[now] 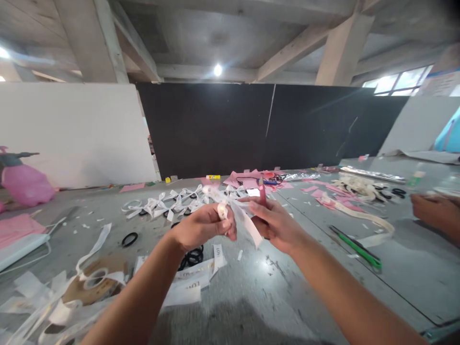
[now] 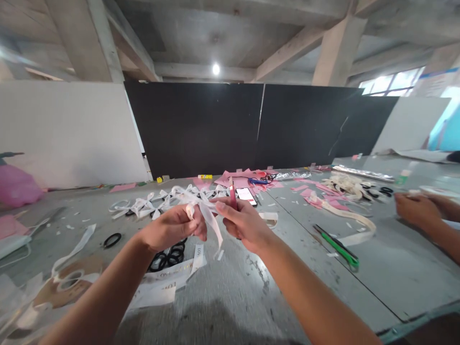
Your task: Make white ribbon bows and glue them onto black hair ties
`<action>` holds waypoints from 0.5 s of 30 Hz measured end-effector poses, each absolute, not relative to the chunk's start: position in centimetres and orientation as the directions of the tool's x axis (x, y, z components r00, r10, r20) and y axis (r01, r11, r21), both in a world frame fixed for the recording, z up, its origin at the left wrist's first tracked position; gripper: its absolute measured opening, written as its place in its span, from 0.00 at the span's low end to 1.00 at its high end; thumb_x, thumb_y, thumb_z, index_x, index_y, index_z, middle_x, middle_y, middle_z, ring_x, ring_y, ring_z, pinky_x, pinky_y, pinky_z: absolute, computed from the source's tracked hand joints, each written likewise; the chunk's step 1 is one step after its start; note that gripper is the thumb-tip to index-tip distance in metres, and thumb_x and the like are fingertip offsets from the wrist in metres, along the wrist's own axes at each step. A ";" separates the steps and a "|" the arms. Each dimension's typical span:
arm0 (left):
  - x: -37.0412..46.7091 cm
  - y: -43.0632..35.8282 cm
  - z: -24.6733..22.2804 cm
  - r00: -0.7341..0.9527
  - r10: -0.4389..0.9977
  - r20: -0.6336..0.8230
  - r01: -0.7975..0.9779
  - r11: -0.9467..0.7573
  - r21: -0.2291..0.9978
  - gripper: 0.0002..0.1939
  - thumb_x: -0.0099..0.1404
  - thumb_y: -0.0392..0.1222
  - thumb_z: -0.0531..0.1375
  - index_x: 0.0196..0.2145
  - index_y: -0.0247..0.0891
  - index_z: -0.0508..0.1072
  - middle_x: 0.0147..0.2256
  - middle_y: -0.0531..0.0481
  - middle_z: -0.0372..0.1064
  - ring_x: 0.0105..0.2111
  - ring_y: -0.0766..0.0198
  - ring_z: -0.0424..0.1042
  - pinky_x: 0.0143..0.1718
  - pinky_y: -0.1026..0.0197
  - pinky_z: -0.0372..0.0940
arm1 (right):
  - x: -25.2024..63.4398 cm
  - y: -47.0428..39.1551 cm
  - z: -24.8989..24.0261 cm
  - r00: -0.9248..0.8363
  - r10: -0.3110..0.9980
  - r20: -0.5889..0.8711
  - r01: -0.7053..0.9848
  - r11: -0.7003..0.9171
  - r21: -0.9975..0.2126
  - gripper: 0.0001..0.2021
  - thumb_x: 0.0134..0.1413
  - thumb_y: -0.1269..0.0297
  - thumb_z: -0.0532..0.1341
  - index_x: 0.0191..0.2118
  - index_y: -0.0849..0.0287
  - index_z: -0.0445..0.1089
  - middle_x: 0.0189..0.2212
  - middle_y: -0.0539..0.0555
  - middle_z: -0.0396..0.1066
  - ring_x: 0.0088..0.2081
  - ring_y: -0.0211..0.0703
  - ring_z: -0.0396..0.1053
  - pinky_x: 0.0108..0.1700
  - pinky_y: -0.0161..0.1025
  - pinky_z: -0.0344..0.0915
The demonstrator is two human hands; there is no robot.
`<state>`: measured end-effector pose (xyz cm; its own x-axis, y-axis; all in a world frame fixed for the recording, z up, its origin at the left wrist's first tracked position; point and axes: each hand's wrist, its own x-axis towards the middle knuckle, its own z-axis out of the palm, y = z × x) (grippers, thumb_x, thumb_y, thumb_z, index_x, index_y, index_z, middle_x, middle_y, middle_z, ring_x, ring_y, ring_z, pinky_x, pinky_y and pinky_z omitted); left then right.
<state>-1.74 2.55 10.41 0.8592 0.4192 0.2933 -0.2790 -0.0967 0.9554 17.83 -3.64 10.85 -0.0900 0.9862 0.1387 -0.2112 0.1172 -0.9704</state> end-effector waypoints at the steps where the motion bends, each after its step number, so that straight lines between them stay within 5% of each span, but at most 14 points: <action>1: -1.6 2.6 10.2 0.871 0.431 0.237 -0.206 -0.118 0.971 0.10 0.65 0.43 0.62 0.31 0.34 0.70 0.29 0.48 0.70 0.32 0.66 0.70 0.39 0.60 0.63 | 18.1 -3.1 10.6 -0.051 0.991 0.126 -0.197 0.114 -0.974 0.18 0.42 0.49 0.71 0.34 0.56 0.73 0.13 0.40 0.50 0.14 0.28 0.39 0.18 0.36 0.33; 5: -0.6 2.8 9.2 0.850 0.526 0.017 0.076 -0.155 0.985 0.11 0.61 0.44 0.63 0.37 0.35 0.72 0.28 0.49 0.72 0.30 0.64 0.71 0.38 0.58 0.65 | 21.2 -1.5 7.9 0.120 0.984 0.132 -0.141 0.149 -0.979 0.15 0.43 0.53 0.71 0.30 0.56 0.70 0.10 0.39 0.50 0.13 0.29 0.42 0.16 0.35 0.34; 9: 0.4 2.9 7.9 0.801 0.582 -0.144 0.415 -0.366 0.833 0.28 0.56 0.51 0.67 0.51 0.35 0.70 0.48 0.37 0.73 0.44 0.50 0.73 0.44 0.50 0.66 | 24.4 -0.1 5.0 0.152 0.973 0.172 -0.090 0.187 -0.978 0.16 0.45 0.51 0.70 0.30 0.57 0.68 0.10 0.39 0.49 0.13 0.29 0.42 0.16 0.34 0.34; 12: 1.0 3.2 6.7 0.718 0.688 -0.110 0.491 -0.388 0.780 0.39 0.54 0.58 0.67 0.58 0.36 0.64 0.59 0.31 0.63 0.57 0.41 0.66 0.53 0.44 0.63 | 25.2 0.1 3.9 0.123 0.977 0.174 -0.064 0.183 -0.981 0.16 0.47 0.50 0.69 0.30 0.58 0.69 0.11 0.39 0.47 0.13 0.29 0.41 0.17 0.34 0.36; 15: 1.5 3.8 6.1 0.584 0.808 0.076 0.438 -0.393 0.809 0.44 0.55 0.61 0.65 0.62 0.34 0.59 0.65 0.28 0.52 0.63 0.37 0.56 0.59 0.39 0.57 | 24.7 -0.4 3.3 0.137 0.964 0.227 0.034 0.225 -0.974 0.16 0.51 0.49 0.66 0.31 0.58 0.70 0.12 0.40 0.47 0.14 0.30 0.43 0.17 0.33 0.39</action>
